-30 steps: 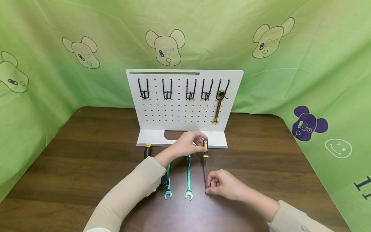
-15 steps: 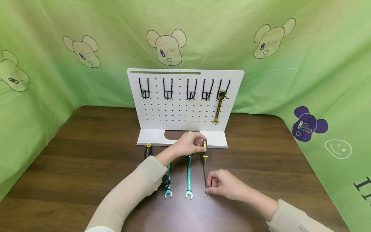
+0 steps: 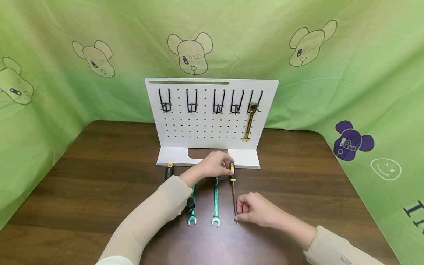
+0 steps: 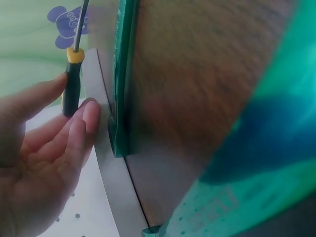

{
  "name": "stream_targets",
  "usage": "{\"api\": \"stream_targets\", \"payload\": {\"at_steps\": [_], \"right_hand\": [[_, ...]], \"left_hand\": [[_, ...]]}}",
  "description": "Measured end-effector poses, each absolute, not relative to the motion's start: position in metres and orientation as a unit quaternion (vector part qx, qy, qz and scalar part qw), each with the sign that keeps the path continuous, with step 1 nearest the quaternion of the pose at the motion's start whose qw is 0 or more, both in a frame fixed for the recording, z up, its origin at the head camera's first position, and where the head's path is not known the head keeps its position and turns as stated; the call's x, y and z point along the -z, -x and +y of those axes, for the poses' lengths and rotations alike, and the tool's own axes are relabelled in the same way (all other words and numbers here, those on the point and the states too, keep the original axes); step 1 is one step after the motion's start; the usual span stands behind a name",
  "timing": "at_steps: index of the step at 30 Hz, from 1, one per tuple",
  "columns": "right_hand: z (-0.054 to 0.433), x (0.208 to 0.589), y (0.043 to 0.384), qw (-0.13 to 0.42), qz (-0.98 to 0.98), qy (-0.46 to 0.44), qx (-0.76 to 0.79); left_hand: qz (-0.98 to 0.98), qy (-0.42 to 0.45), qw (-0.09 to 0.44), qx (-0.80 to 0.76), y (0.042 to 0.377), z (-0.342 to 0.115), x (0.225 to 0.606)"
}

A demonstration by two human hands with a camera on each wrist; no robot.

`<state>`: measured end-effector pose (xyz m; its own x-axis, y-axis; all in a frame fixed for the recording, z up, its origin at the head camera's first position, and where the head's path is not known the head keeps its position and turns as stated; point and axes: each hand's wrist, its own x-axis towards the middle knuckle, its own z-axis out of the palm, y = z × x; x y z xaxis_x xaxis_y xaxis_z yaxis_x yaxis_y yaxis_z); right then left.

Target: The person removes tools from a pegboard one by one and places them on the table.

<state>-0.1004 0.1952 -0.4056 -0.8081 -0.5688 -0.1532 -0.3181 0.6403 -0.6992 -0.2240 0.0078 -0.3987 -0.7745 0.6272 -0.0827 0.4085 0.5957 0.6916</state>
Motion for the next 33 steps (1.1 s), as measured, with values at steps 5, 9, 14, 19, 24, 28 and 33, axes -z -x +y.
{"api": "stream_targets", "payload": {"at_steps": [5,9,14,19,24,28,33], "right_hand": [[0.196,0.406,0.099,0.193,0.887,0.250,0.337],[0.196,0.406,0.099,0.197,0.885,0.252,0.339],[0.196,0.406,0.097,0.200,0.883,0.255,0.340],[0.195,0.405,0.097,0.192,0.887,0.258,0.331],[0.198,0.405,0.097,0.186,0.887,0.260,0.333],[0.204,0.404,0.100,0.178,0.883,0.265,0.343],[0.219,0.401,0.111,0.158,0.883,0.255,0.360]], "left_hand": [[0.883,-0.298,0.171,-0.321,0.222,0.008,0.397],[0.889,-0.301,0.171,-0.301,0.220,0.009,0.395],[0.889,-0.313,0.178,-0.282,0.218,0.008,0.393],[0.886,-0.312,0.185,-0.288,0.216,0.007,0.393],[0.883,-0.320,0.186,-0.287,0.217,0.005,0.393],[0.880,-0.327,0.180,-0.295,0.219,0.003,0.393],[0.871,-0.333,0.162,-0.324,0.225,-0.002,0.387]]}}
